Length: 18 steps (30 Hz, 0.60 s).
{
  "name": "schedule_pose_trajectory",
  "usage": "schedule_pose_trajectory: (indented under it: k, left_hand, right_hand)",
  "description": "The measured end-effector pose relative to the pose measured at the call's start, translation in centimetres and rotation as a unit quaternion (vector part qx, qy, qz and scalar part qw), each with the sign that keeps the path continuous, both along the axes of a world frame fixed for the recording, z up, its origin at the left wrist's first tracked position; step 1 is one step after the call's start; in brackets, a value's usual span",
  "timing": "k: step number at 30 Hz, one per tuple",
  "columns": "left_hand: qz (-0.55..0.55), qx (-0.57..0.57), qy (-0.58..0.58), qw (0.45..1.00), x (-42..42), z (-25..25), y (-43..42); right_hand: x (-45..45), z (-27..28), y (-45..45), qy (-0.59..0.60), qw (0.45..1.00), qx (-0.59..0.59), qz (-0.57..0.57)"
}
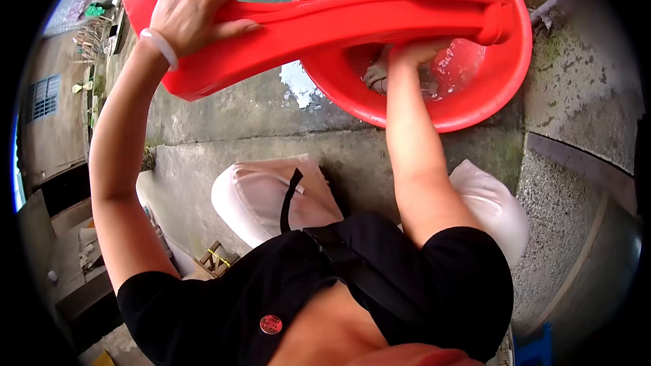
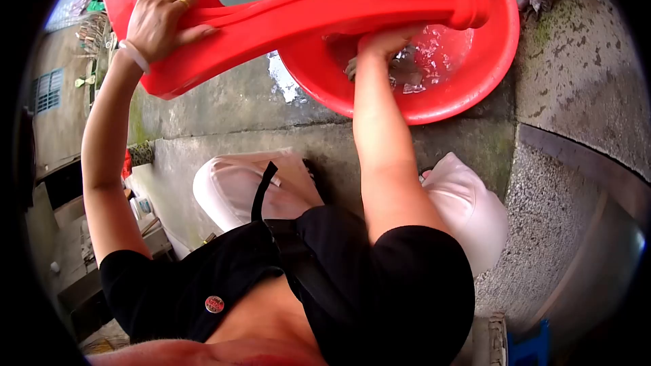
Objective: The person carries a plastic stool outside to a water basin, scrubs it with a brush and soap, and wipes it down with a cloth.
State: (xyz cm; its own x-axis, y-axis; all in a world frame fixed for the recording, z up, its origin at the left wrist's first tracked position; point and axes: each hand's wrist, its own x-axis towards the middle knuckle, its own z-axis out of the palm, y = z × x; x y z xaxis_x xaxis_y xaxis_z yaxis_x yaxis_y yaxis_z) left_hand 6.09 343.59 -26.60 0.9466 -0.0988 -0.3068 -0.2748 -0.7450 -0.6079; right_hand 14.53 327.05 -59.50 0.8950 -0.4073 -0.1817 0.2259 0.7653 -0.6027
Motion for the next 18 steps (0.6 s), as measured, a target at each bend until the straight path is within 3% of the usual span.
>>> schedule_pose_trajectory:
  k: [1,3,5,7,8,9,11,13,16,18]
  left_hand:
    - [-0.045,-0.023,-0.026,0.998,0.2,-0.4,0.4]
    - [-0.137,-0.068,-0.083,0.985,0.5,-1.8,1.5]
    - [-0.124,-0.087,-0.095,0.984,0.7,-2.3,1.6]
    - [-0.092,-0.078,-0.091,0.989,1.0,-2.4,1.1]
    - [-0.091,-0.068,-0.091,0.989,1.2,-2.5,1.2]
    - [-0.105,-0.091,-0.104,0.985,1.3,-2.7,1.6]
    - [-0.130,-0.135,-0.125,0.974,1.5,-3.1,2.0]
    - [-0.104,-0.113,-0.105,0.983,1.4,-2.6,0.5]
    - [-0.152,-0.150,-0.092,0.972,1.0,-3.2,-0.6]
    - [-0.178,-0.237,-0.074,0.952,1.5,-4.5,-0.8]
  right_hand:
    - [1.2,-1.9,-0.2,0.001,0.992,-0.125,-0.024]
    - [1.6,1.4,-2.0,0.066,0.992,0.103,0.020]
    - [1.3,-6.4,-3.1,0.104,0.982,0.143,0.071]
    - [0.6,-16.7,-2.6,0.116,0.975,0.084,0.170]
    - [0.2,-16.1,-2.3,0.245,0.882,-0.275,0.293]
    - [-0.3,-15.4,-2.0,0.319,0.636,-0.575,0.404]
    - [-4.0,-6.2,0.1,0.197,0.431,-0.758,0.448]
    - [-4.9,-10.9,-0.3,0.104,0.354,-0.775,0.514]
    - [-3.8,-9.2,-3.0,0.008,0.273,-0.808,0.523]
    - [-2.2,-11.1,-7.2,0.036,0.350,-0.650,0.674]
